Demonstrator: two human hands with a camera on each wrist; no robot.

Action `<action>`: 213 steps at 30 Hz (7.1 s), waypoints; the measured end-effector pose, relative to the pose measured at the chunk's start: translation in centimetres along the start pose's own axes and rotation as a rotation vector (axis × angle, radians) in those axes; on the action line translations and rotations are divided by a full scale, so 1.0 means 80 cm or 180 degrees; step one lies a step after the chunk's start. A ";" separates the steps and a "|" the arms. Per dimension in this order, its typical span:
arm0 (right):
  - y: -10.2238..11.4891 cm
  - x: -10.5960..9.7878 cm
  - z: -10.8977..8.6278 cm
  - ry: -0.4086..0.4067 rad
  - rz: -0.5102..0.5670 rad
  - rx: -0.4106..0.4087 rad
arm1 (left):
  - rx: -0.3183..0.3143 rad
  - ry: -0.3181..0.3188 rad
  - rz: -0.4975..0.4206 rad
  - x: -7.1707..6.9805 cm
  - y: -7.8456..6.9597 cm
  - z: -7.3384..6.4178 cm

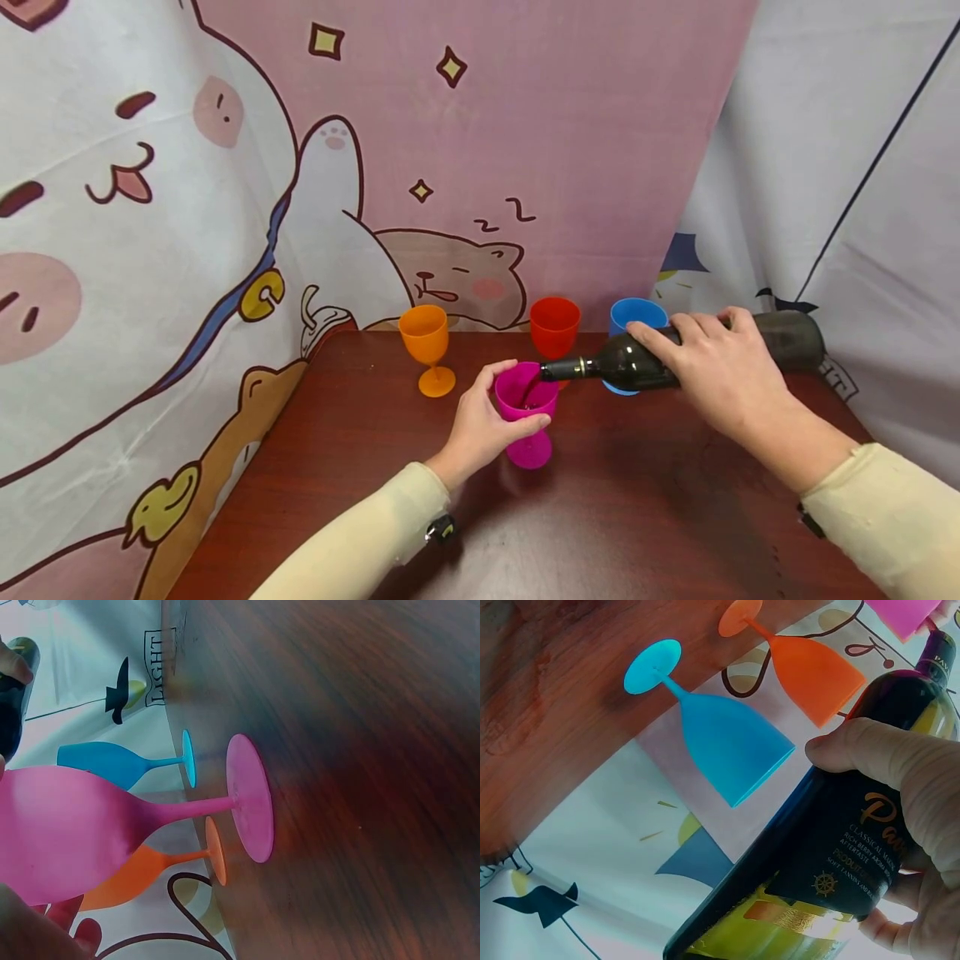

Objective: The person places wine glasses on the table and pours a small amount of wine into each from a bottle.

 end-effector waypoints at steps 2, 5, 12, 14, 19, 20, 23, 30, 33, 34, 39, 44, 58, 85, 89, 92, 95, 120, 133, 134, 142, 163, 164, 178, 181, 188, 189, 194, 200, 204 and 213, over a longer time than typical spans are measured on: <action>0.000 0.000 0.001 0.0023 0.0002 0.0001 | -0.0008 -0.0001 -0.0005 0.000 0.000 -0.001; 0.000 0.000 0.001 0.0054 -0.0007 0.0000 | -0.0013 0.0006 -0.0031 0.000 0.001 -0.001; -0.004 -0.003 -0.001 0.0074 -0.0059 -0.0028 | -0.0058 0.0030 -0.0078 0.000 0.000 -0.001; -0.005 -0.002 -0.001 0.0072 -0.0068 -0.0044 | -0.0076 0.0022 -0.0071 0.000 0.001 -0.001; -0.006 -0.004 -0.001 0.0053 -0.0095 -0.0058 | -0.0069 0.0012 -0.0062 0.001 0.002 -0.001; -0.007 -0.004 -0.001 0.0059 -0.0101 -0.0053 | -0.0061 0.0010 -0.0062 0.001 0.002 -0.001; -0.007 -0.005 -0.001 0.0109 -0.0092 -0.0023 | -0.0044 0.0013 -0.0063 0.002 0.002 0.000; -0.005 -0.003 0.000 0.0144 -0.0059 -0.0021 | -0.0029 0.0023 -0.0046 0.002 0.003 0.001; -0.002 0.000 0.002 0.0089 -0.0015 -0.0043 | -0.0005 0.0010 -0.0053 0.000 0.003 0.002; -0.001 0.000 0.002 0.0067 -0.0002 -0.0051 | 0.0004 0.0003 -0.0048 0.000 0.003 0.002; 0.005 0.006 0.001 0.0032 0.0037 -0.0071 | 0.0034 0.0005 -0.0031 0.000 0.004 0.002; 0.010 0.015 -0.002 0.0142 0.0117 0.0016 | 0.0089 0.0028 -0.0036 0.000 0.002 0.003; 0.030 0.054 -0.005 0.0336 0.1015 0.0711 | 0.0064 0.0017 0.0009 -0.001 0.002 0.003; -0.040 0.103 -0.167 -0.0150 0.2138 0.3274 | 0.0039 0.0020 -0.0041 -0.001 0.003 -0.002; -0.051 0.107 -0.194 -0.0344 0.2133 0.3361 | -0.0017 0.0041 -0.0063 0.000 0.005 -0.004; -0.055 0.108 -0.202 -0.0493 0.2180 0.3273 | -0.0036 0.0047 -0.0061 0.001 0.005 -0.005; -0.059 0.107 -0.203 -0.0743 0.2262 0.3059 | -0.0005 0.0024 -0.0035 0.002 0.004 -0.004; -0.058 0.122 -0.222 -0.0668 0.2178 0.3477 | -0.0003 -0.0325 0.0380 -0.014 0.012 0.043; -0.056 0.121 -0.226 -0.0525 0.2110 0.3520 | -0.0456 -0.0740 0.0302 -0.028 0.027 0.115; -0.056 0.122 -0.226 -0.0515 0.2115 0.3514 | -0.0486 -0.0784 0.0310 -0.030 0.028 0.119; -0.057 0.117 -0.224 -0.0692 0.2235 0.3401 | -0.0603 -0.0990 0.0379 -0.042 0.035 0.141; -0.062 0.110 -0.234 -0.0697 0.2204 0.3438 | 0.0497 -0.0712 0.1833 0.013 -0.050 0.113; -0.062 0.110 -0.235 -0.0690 0.2201 0.3444 | 0.0561 -0.0685 0.2000 0.018 -0.056 0.117; -0.057 0.116 -0.226 -0.0845 0.2415 0.3295 | 0.0253 -0.0351 0.3541 0.067 -0.060 0.171; -0.056 0.115 -0.224 -0.0835 0.2431 0.3310 | 0.0275 -0.0333 0.3548 0.071 -0.061 0.168; -0.054 0.115 -0.225 -0.0736 0.2405 0.3402 | 0.0649 -0.0186 0.3291 0.069 -0.072 0.125; -0.054 0.116 -0.225 -0.0730 0.2413 0.3417 | 0.0728 -0.0135 0.3197 0.068 -0.073 0.114; -0.055 0.117 -0.227 -0.0675 0.2424 0.3499 | 0.0869 0.0164 0.2534 0.050 -0.073 0.060; -0.056 0.114 -0.226 -0.0613 0.2369 0.3502 | 0.0518 0.0332 0.1818 0.007 -0.055 0.018; -0.055 0.108 -0.215 -0.0458 0.2178 0.3387 | 0.0480 0.0296 0.1486 -0.013 -0.038 0.014; -0.011 0.077 -0.112 -0.0356 0.1465 0.1577 | 0.0110 0.0206 0.0709 -0.023 0.002 0.021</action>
Point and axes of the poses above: each hand's wrist, its own z-axis towards the middle knuckle, its own x-axis out of the palm, y = z × x, the point moved 5 cm from there along z, towards the middle knuckle, and after that the axes turned 3 degrees about -x, right-handed, at the moved point
